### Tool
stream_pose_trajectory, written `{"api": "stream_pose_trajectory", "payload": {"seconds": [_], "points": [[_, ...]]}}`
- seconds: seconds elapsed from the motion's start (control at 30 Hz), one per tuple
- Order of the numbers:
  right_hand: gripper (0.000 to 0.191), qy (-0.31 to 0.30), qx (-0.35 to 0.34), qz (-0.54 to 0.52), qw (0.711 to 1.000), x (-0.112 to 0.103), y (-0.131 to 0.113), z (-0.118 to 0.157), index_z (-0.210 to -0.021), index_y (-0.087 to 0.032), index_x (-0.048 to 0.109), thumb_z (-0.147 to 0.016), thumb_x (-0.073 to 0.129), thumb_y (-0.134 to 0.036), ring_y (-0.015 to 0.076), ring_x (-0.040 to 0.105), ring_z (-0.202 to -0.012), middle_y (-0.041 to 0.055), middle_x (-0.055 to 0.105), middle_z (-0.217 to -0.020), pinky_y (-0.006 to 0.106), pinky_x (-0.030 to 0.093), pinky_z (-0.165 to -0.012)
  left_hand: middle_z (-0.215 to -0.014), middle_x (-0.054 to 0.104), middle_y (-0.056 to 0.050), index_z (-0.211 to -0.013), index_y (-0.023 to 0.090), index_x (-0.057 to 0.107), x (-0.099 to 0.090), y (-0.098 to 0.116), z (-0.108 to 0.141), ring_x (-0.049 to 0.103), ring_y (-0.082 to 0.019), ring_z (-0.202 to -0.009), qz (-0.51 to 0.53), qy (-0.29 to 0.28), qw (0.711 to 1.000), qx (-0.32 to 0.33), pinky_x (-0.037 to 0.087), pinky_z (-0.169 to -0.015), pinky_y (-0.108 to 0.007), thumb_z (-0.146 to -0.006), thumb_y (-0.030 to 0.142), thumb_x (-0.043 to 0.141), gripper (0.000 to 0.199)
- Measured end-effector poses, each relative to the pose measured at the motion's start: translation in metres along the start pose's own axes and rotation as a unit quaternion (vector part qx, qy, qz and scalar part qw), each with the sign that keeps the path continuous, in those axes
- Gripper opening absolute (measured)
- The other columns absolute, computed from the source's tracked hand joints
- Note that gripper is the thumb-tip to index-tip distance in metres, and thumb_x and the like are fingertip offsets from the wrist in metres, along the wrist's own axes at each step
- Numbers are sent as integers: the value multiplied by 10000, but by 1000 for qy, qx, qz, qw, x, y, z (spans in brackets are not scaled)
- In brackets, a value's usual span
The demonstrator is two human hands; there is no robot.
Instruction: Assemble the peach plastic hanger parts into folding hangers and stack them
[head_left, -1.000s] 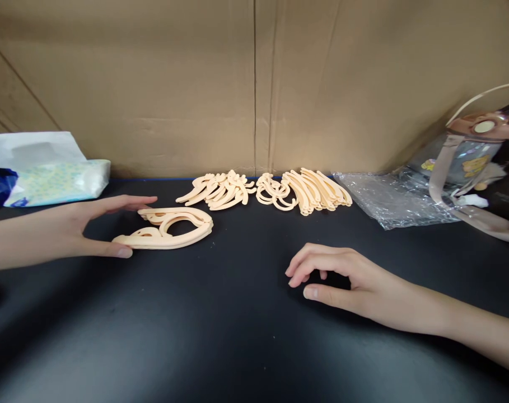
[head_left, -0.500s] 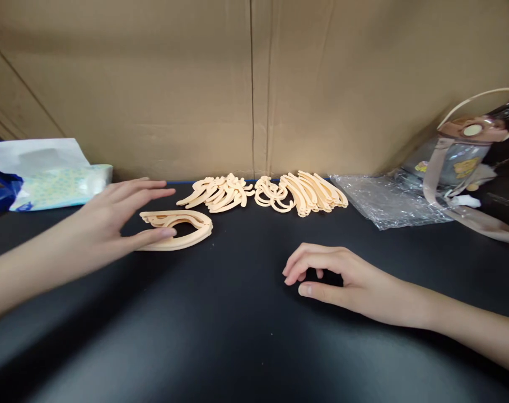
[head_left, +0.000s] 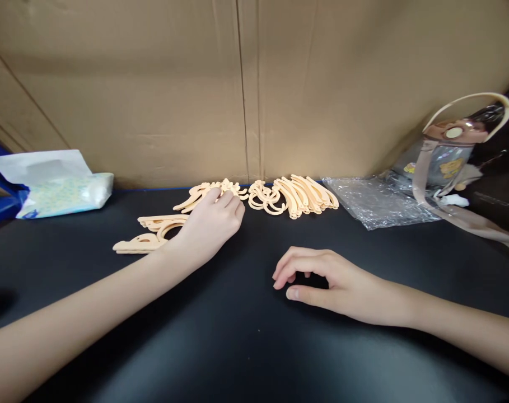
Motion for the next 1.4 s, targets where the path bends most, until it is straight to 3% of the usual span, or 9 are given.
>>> {"api": "stream_pose_trajectory", "payload": {"seconds": [0.1, 0.17, 0.33, 0.63, 0.83, 1.03, 1.1, 1.23, 1.4], "points": [[108, 1, -3, 6, 1000, -1, -1, 0, -1020, -179, 694, -955, 608, -188, 134, 636, -983, 46, 667, -1087, 270, 487, -904, -931, 695, -69, -984, 116, 678, 18, -3, -12, 670, -208, -867, -1, -15, 1000, -12, 568, -784, -379, -958, 163, 598, 96], [108, 2, -3, 10, 1000, -1, -2, 0, -1019, -181, 696, -953, 611, -188, 138, 636, -984, 47, 666, -1089, 275, 489, -906, -1069, 684, -58, -1096, 151, 651, 27, -5, -16, 675, -193, -917, 7, -18, 1000, -13, 584, -807, -389, -966, 308, 637, 204], [111, 2, -7, 13, 1000, -1, -2, 0, -1021, -179, 697, -949, 612, -179, 139, 633, -979, 49, 669, -1087, 276, 487, -907, -1140, 673, -77, -1158, 160, 638, 33, -7, -18, 675, -207, -957, 31, -20, 999, -10, 588, -826, -405, -972, 325, 630, 249], [124, -1, -10, 15, 1000, -1, -2, 0, -1033, -147, 702, -952, 612, -175, 133, 628, -976, 59, 662, -1087, 261, 481, -897, -782, 710, -94, -798, 136, 678, 16, -19, -16, 657, -254, -825, 99, 36, 992, -66, 497, -747, -412, -985, 152, 502, 257], [117, 9, -13, 43, 999, -3, -1, 0, -1039, -193, 692, -965, 603, -211, 148, 617, -1023, 40, 668, -1097, 294, 466, -936, -886, 771, -80, -928, 176, 696, -15, -37, 5, 646, -260, -821, 205, 111, 964, -128, 423, -733, -408, -1033, 227, 446, 276], [208, 132, 72, 56, 987, -26, 22, -1, -1133, -227, 640, -928, 636, -263, 178, 608, -1050, 31, 691, -1131, 356, 459, -954, -858, 729, -7, -967, 202, 658, -43, -15, 52, 638, -165, -811, 353, 139, 916, -127, 483, -770, -306, -1017, 217, 501, 166], [231, 155, 88, 33, 984, -31, 28, -2, -1145, -232, 629, -919, 637, -281, 185, 615, -1032, 33, 699, -1130, 373, 466, -948, -852, 695, 4, -960, 214, 642, -44, -4, 64, 622, -150, -813, 449, 131, 877, -109, 482, -772, -282, -988, 163, 524, 131], [195, 153, 90, 28, 984, -31, 30, -2, -1101, -225, 648, -920, 633, -295, 183, 610, -1023, 33, 697, -1141, 372, 468, -949, -848, 644, -5, -947, 217, 612, -38, 11, 73, 576, -145, -785, 524, 79, 843, -86, 461, -710, -269, -966, 125, 498, 147], [158, 134, 76, 74, 985, -32, 23, -1, -1082, -235, 663, -948, 611, -301, 172, 610, -1026, 27, 679, -1147, 338, 480, -910, -749, 562, 19, -848, 216, 542, -36, 23, 67, 523, -136, -715, 534, 30, 844, -27, 405, -628, -240, -941, 110, 471, 158]]}}
Point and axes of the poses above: each hand's wrist, its own z-axis away from the middle knuckle, its own x-axis out of the palm, y = z × x, the point moved 9 cm from there along -z, towards the middle knuckle
